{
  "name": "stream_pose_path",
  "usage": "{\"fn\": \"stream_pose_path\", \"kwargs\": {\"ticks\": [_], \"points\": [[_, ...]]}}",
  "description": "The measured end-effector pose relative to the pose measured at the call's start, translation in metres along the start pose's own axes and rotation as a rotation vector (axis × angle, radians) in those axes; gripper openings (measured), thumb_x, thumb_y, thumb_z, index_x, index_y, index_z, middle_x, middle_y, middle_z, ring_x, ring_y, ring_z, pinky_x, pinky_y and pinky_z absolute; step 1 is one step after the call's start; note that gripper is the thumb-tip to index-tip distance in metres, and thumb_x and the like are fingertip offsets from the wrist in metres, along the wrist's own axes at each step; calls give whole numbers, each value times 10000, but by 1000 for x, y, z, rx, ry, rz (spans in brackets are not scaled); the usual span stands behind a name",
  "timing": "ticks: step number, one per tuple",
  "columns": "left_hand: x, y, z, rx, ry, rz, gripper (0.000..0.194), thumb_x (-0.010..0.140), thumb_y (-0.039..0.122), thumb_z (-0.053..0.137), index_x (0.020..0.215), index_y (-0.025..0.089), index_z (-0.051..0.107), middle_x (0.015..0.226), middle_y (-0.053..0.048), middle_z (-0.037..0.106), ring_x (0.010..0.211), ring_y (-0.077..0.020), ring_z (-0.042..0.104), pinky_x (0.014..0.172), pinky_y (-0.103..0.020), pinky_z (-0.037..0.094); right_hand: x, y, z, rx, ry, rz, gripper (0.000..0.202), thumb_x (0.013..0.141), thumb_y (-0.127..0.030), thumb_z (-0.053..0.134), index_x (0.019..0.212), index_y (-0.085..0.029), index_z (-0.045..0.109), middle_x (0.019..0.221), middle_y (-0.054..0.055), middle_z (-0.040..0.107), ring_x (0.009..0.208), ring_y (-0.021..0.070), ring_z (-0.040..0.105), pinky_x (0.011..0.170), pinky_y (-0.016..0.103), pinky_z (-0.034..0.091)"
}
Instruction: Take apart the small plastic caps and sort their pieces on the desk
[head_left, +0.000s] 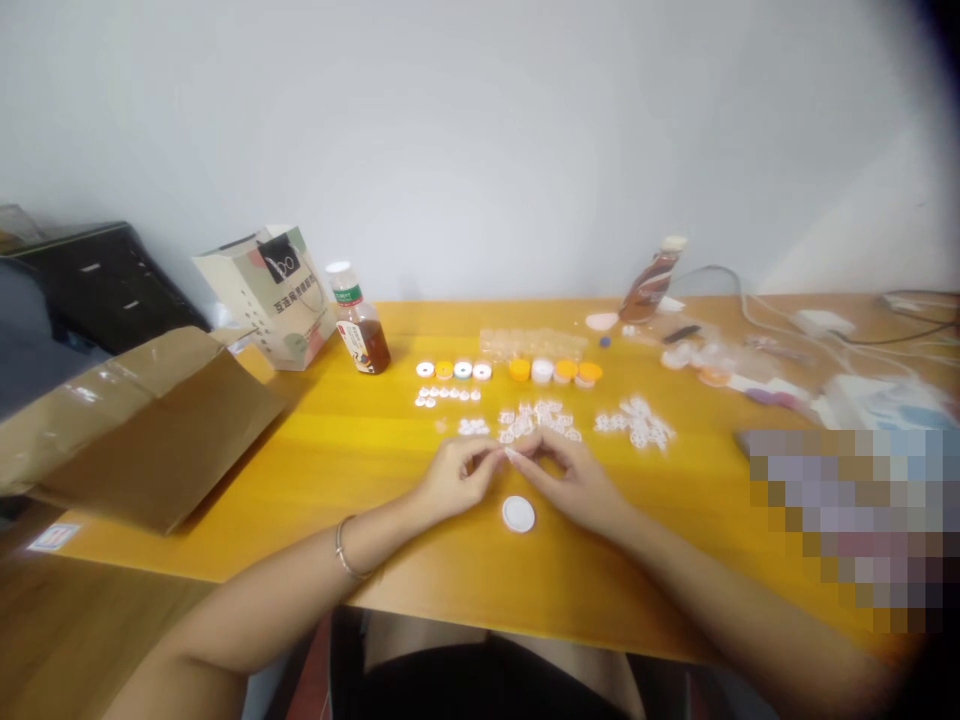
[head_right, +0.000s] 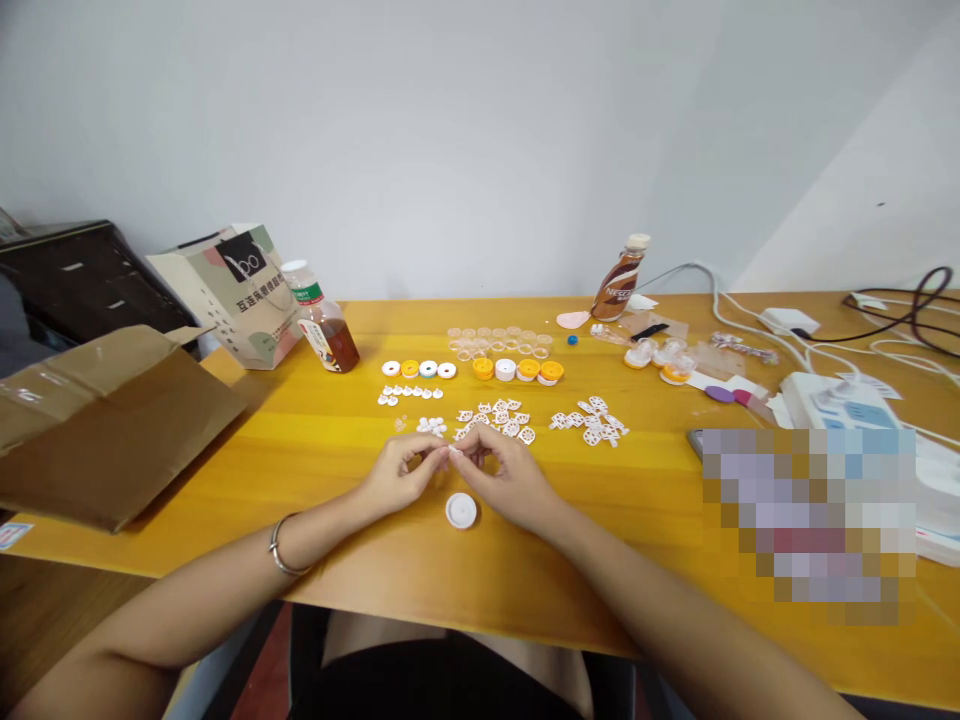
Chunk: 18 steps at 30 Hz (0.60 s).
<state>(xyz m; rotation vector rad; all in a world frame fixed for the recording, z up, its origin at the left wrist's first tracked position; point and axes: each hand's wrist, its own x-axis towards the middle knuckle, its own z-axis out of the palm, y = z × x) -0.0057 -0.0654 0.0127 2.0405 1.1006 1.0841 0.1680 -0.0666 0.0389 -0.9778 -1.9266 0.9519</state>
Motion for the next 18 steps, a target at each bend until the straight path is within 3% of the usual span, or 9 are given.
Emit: {"fn": "stream_pose_path", "kwargs": {"ticks": [8,14,18], "points": [[1,-1,1,-57,-29,-50,271,849,271,459,706,128,640,607,-15,604,555,-103,503,539,-199,378,4,1,2,192,-18,128,149,796,-321,510,722,-193,501,647,-15,537,632,127,527,620,257,439],[2,-4,2,-144,-55,-102,290,843,307,470,675,123,619,595,-19,587,548,-103,498,527,-196,383,6,3,2,225,-11,171,127,797,-276,475,695,-199,469,612,-34,516,598,112,510,618,249,430],[4,-7,0,-247,-59,-165,326,831,377,491,658,120,593,586,-21,569,540,-104,505,538,-204,402,7,6,2,228,-31,198,177,833,-331,433,714,-202,462,599,-33,522,592,117,519,635,260,439]]}}
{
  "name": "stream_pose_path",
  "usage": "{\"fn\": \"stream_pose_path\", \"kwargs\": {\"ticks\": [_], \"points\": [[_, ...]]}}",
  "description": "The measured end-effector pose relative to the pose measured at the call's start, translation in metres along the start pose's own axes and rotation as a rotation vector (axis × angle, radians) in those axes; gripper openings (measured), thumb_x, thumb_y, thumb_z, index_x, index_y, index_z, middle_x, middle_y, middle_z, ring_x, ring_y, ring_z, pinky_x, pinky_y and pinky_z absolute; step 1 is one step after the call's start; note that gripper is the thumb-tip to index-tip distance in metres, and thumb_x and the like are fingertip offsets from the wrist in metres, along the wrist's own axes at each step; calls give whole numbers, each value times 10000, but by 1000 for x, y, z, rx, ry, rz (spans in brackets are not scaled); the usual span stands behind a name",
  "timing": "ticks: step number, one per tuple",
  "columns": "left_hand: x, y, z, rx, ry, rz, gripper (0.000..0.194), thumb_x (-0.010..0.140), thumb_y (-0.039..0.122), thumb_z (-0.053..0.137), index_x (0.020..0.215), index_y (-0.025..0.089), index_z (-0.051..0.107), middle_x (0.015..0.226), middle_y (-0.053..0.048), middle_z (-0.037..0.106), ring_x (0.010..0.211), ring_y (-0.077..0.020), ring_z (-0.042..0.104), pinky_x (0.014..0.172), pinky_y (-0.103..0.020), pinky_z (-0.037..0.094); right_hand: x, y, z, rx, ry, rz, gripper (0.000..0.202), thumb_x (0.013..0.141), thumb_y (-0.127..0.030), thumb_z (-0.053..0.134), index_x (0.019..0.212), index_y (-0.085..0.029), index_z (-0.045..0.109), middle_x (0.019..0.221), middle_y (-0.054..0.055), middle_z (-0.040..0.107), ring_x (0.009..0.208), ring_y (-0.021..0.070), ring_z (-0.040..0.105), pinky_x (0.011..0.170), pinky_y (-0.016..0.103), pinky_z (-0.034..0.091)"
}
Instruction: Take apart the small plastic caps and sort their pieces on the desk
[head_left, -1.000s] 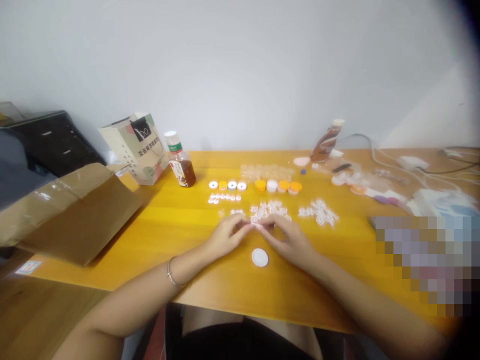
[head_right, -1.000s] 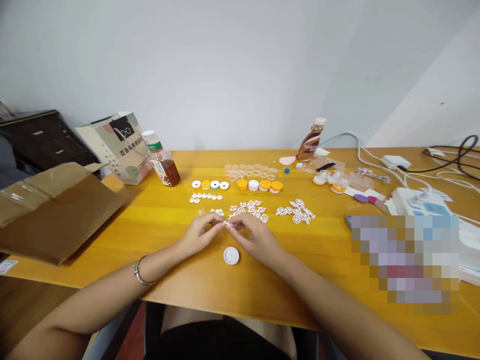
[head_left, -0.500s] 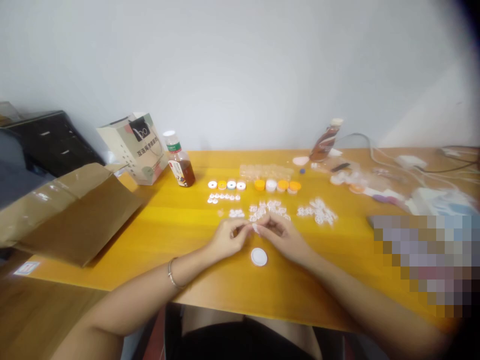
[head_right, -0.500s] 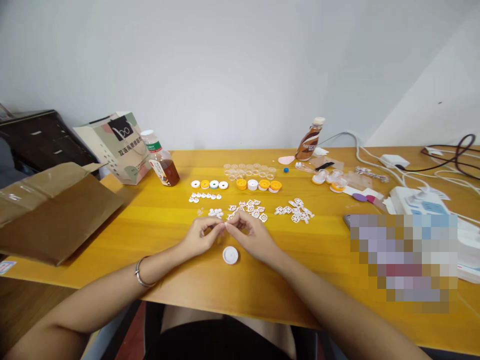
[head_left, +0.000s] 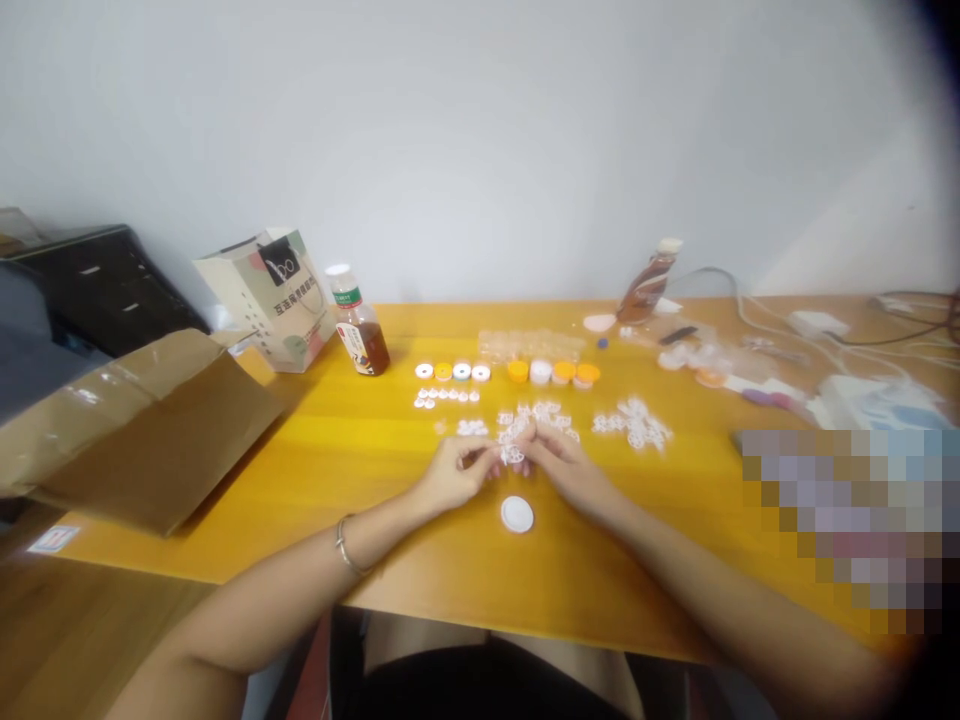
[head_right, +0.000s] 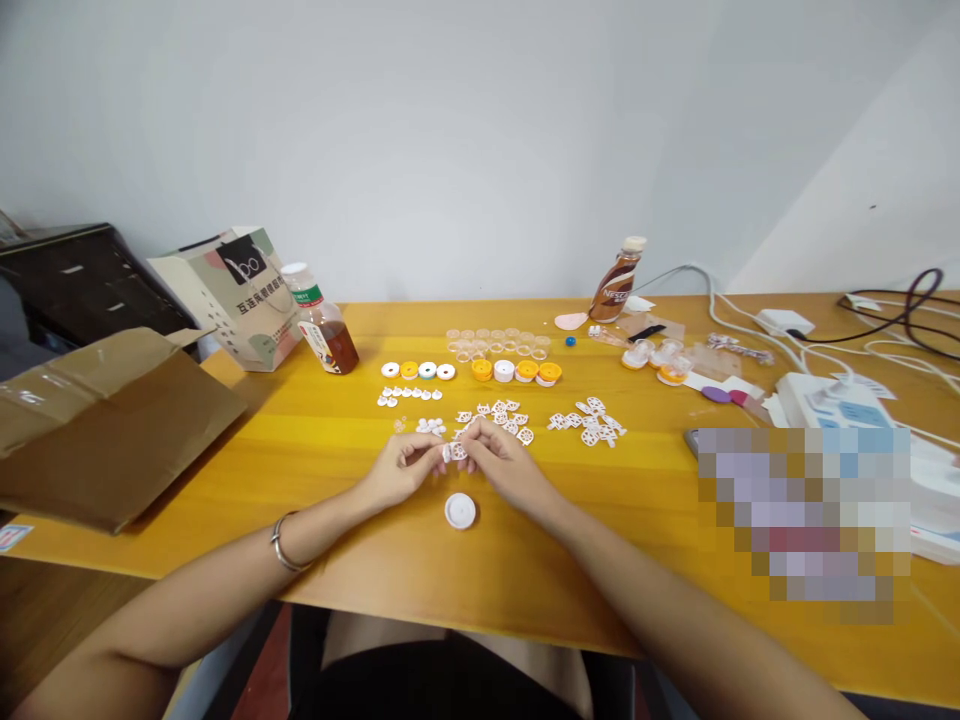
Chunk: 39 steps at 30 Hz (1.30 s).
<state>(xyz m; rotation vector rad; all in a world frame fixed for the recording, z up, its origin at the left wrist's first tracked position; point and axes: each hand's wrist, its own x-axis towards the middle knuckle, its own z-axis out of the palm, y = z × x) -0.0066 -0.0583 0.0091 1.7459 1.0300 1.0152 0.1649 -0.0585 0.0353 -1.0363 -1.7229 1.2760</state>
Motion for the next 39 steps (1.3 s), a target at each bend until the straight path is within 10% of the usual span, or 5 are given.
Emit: {"fn": "stream_pose_path", "kwargs": {"ticks": [21,32,39], "points": [[-1,2,-3,-47,-34,35,370,826,438,497,643,122,555,604,-25,549,572,-104,505,579,-213,412,-3,-2,0,-350,-79,-88,365,895,-377,317,583,-204,396,525,-40,413,510,118,416,516,238,354],[2,0,-12,-159,90,-20,334,813,436,516,693,128,564,582,2,528,561,-94,497,574,-206,403,7,2,-32,-589,221,-152,339,857,-371,367,571,-209,286,518,-42,328,484,110,339,472,232,261],[3,-3,-7,-166,52,-8,325,822,430,506,707,129,549,613,1,527,575,-94,490,582,-205,401,22,26,-35,-705,179,-57,359,821,-421,430,543,-209,348,468,-37,422,462,117,401,465,227,271]]}}
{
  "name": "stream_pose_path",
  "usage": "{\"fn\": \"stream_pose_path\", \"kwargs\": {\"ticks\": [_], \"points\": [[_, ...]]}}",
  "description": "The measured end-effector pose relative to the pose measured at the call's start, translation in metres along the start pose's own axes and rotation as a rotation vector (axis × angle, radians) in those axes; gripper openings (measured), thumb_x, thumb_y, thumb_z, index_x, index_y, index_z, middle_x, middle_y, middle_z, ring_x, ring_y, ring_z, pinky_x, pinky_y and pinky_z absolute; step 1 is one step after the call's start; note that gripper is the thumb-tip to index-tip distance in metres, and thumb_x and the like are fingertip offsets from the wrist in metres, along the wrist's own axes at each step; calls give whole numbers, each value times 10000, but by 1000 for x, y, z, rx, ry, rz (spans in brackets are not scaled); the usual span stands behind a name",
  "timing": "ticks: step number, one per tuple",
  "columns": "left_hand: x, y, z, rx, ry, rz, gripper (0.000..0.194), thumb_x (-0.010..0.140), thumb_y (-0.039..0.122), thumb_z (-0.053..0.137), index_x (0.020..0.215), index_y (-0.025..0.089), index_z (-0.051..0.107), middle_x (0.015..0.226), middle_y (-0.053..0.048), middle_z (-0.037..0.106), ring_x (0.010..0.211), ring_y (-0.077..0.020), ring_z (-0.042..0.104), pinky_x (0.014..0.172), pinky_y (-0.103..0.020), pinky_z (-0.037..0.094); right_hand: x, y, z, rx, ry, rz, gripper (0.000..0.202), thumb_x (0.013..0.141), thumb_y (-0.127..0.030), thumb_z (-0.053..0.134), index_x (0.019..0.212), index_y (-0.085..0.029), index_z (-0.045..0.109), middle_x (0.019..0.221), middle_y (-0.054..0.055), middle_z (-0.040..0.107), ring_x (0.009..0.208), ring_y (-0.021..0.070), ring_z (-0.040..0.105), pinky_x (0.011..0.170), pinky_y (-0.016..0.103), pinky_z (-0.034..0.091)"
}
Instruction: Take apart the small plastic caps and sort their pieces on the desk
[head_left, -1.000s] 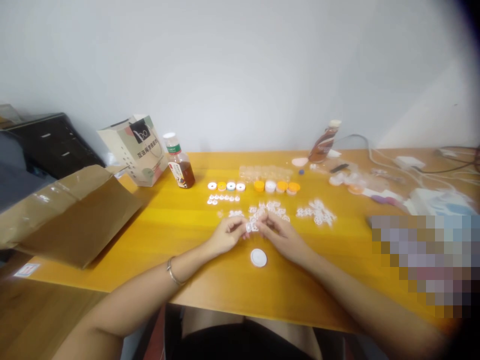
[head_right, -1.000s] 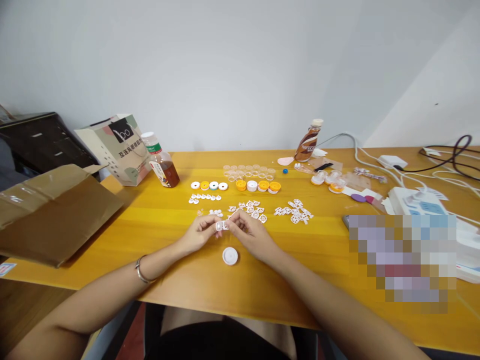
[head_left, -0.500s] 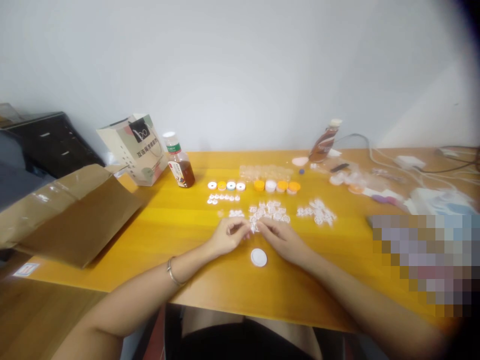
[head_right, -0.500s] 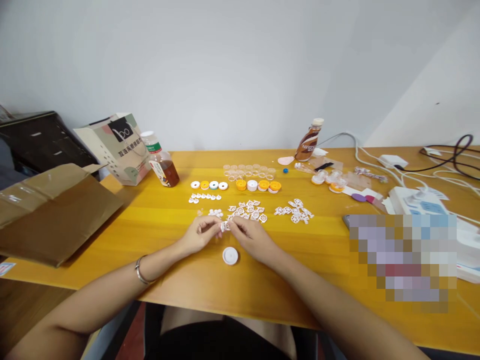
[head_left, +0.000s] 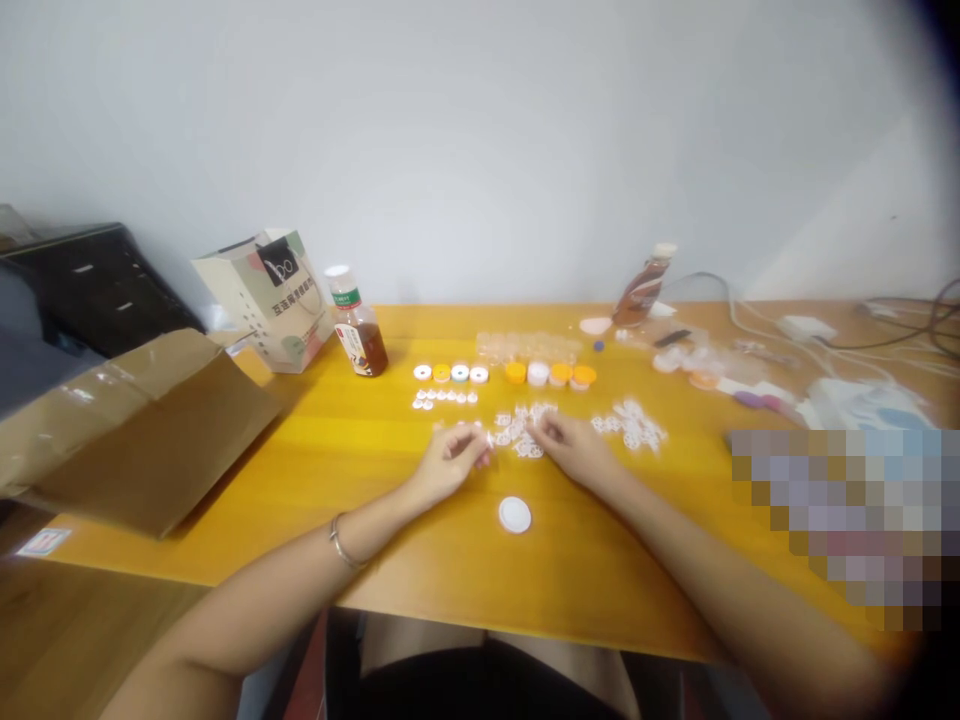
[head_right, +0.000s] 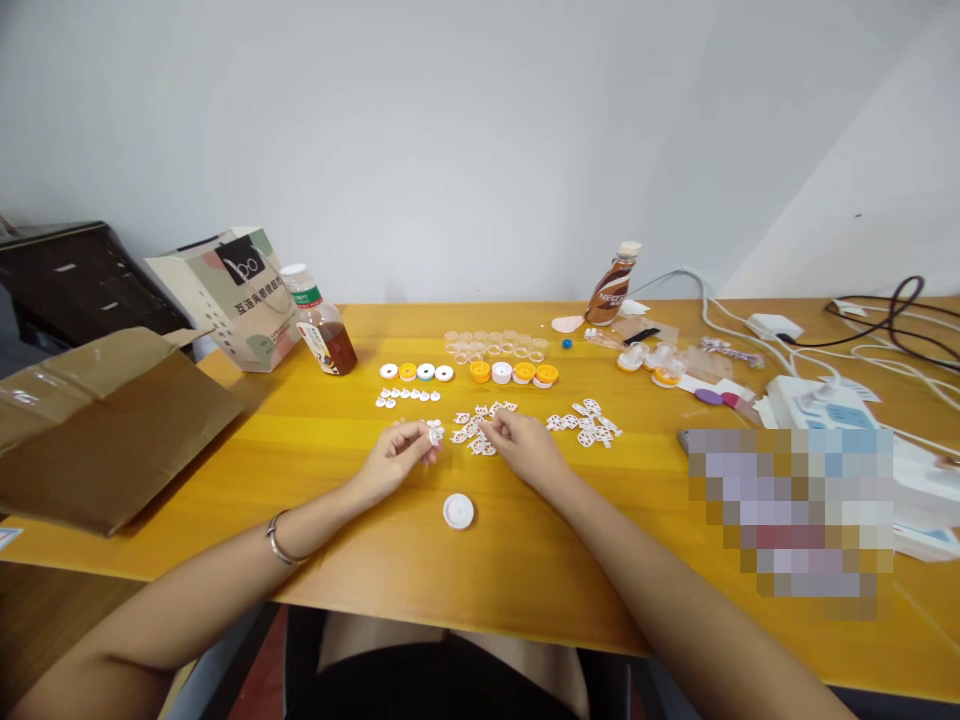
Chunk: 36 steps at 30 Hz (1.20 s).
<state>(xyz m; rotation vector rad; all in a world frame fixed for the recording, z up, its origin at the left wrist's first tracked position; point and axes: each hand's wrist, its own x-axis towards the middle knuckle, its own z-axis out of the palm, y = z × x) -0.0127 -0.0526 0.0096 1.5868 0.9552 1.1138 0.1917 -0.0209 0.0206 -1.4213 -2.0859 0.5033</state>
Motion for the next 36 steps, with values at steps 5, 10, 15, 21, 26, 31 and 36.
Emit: {"fn": "stream_pose_path", "kwargs": {"ticks": [5,10,15,21,26,31,36], "points": [[0,-4,1,2,-33,-10,335,829,436,489,703,130,545,623,-5,537,577,-96,495,582,-204,403,1,-1,-1,-25,33,22,370,812,-462,454,556,-205,382,475,-30,454,465,119,421,463,228,289],[-2,-4,4,101,-8,5,328,839,409,475,689,128,556,602,0,529,557,-92,478,566,-201,385,-9,-15,-5,156,22,-115,270,801,-463,510,753,-198,491,589,-17,522,533,125,485,504,230,378],[-7,-1,9,212,-30,40,295,839,376,484,721,126,588,612,2,538,564,-91,469,554,-195,369,-26,-33,6,250,-38,-389,214,825,-360,529,965,-198,513,736,17,589,658,140,557,622,259,453],[-10,3,9,294,-71,71,270,862,353,461,829,129,609,672,-16,588,596,-100,507,566,-205,393,-18,-26,-9,168,37,-288,184,873,-282,409,939,-192,556,828,51,641,717,163,589,656,282,462],[-11,10,-1,443,-169,201,234,867,333,465,929,157,607,820,-42,614,712,-122,540,666,-247,427,5,27,-60,-30,73,170,167,828,-268,454,953,-171,507,647,13,601,556,158,564,556,274,435],[-11,14,-8,544,-324,229,336,786,421,576,1025,185,575,881,-53,575,821,-162,537,756,-303,431,9,70,-91,-189,-48,435,97,783,-230,503,709,-190,454,573,9,572,533,156,546,517,255,400],[-13,15,-8,566,-452,208,553,638,482,696,1085,203,528,957,-54,547,891,-189,515,800,-326,419,7,73,-90,-195,-123,418,110,752,-135,469,670,-199,434,554,4,564,543,150,543,524,240,394]]}}
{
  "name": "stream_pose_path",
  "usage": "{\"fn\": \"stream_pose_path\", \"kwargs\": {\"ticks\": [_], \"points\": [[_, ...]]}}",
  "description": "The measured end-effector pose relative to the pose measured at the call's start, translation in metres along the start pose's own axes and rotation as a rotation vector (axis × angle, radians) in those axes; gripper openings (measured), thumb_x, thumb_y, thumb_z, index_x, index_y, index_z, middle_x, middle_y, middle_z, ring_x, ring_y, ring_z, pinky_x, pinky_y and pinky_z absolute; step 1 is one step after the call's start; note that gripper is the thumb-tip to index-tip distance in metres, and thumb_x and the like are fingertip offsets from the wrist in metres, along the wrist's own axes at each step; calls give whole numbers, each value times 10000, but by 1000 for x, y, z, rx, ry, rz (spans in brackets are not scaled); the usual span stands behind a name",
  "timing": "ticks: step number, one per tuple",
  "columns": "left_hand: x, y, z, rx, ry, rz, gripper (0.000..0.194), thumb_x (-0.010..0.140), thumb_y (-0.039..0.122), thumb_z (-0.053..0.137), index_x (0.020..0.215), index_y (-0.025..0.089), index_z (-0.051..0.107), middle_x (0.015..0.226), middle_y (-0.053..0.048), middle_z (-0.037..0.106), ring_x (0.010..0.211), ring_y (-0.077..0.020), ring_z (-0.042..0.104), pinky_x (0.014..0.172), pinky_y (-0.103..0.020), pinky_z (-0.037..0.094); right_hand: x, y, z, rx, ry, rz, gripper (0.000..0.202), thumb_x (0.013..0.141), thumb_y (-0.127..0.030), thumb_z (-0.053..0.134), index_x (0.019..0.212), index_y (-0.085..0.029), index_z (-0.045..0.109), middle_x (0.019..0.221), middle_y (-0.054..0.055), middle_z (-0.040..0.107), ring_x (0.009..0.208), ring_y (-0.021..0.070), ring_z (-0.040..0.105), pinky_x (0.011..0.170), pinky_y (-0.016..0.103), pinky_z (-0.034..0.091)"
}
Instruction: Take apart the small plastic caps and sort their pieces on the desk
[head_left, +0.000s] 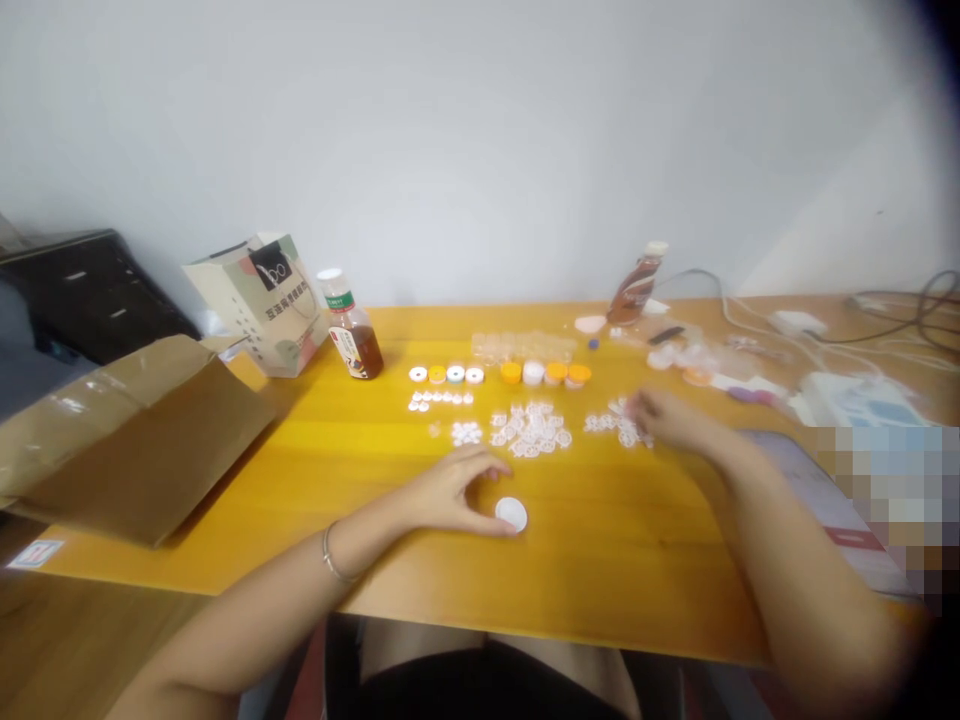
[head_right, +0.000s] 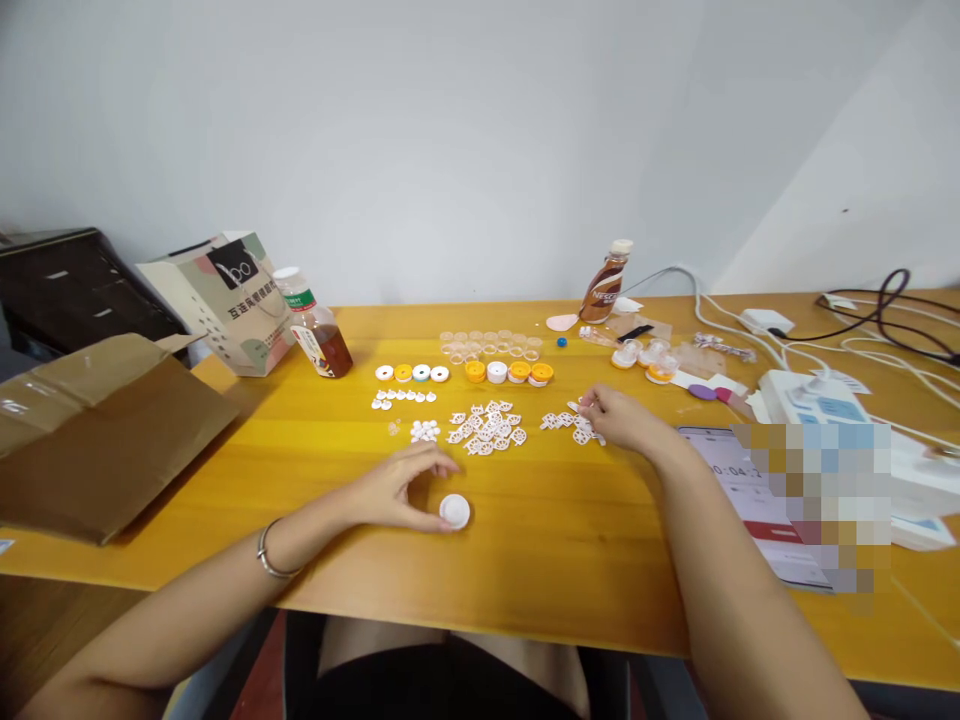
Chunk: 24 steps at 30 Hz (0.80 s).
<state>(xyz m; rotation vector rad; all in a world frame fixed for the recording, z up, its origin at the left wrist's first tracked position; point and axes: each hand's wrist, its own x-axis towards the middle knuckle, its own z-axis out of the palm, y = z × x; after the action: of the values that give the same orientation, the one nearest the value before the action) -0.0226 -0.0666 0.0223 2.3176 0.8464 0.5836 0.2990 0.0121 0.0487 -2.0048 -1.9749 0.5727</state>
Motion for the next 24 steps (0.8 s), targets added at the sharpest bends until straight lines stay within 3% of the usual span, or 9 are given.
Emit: {"fn": "stream_pose_path", "kwargs": {"ticks": [4,9,14,16,21,24], "points": [[0,-1,4,-34,-34,28,586,578,459,741,1058,201,524,986,-57,537,906,-192,507,806,-321,412,-2,-1,2,-23,-57,-2,111,774,-140,453,682,-199,434,576,8,576,563,142,544,554,233,389],[1,-4,6,-34,-52,42,447,626,367,727,995,190,547,972,-47,543,914,-181,500,827,-308,393,-3,0,-5,-65,-47,11,110,800,-236,476,702,-189,463,629,26,587,607,158,546,560,244,377],[1,-3,8,5,-53,49,346,654,332,706,937,183,574,938,-42,557,893,-176,502,816,-302,376,-14,-17,-15,-59,54,-15,258,820,-398,472,690,-180,517,581,25,560,573,163,523,543,261,364],[2,-3,9,15,-38,47,346,653,331,706,936,182,575,933,-43,561,886,-176,504,811,-301,374,-24,-32,-9,20,15,-138,292,805,-450,488,695,-183,530,547,4,539,523,142,493,507,248,349],[2,-5,13,38,-7,38,340,657,334,695,933,179,571,924,-41,565,881,-181,508,810,-305,372,-60,-81,34,116,-278,-580,311,708,-502,608,747,-197,560,568,-36,521,512,111,462,472,212,327],[2,-7,15,45,-6,39,364,642,338,707,936,177,564,933,-45,567,890,-192,508,808,-309,373,-76,-99,54,63,-331,-700,300,658,-458,675,698,-189,549,599,-30,533,526,107,453,468,209,308]]}}
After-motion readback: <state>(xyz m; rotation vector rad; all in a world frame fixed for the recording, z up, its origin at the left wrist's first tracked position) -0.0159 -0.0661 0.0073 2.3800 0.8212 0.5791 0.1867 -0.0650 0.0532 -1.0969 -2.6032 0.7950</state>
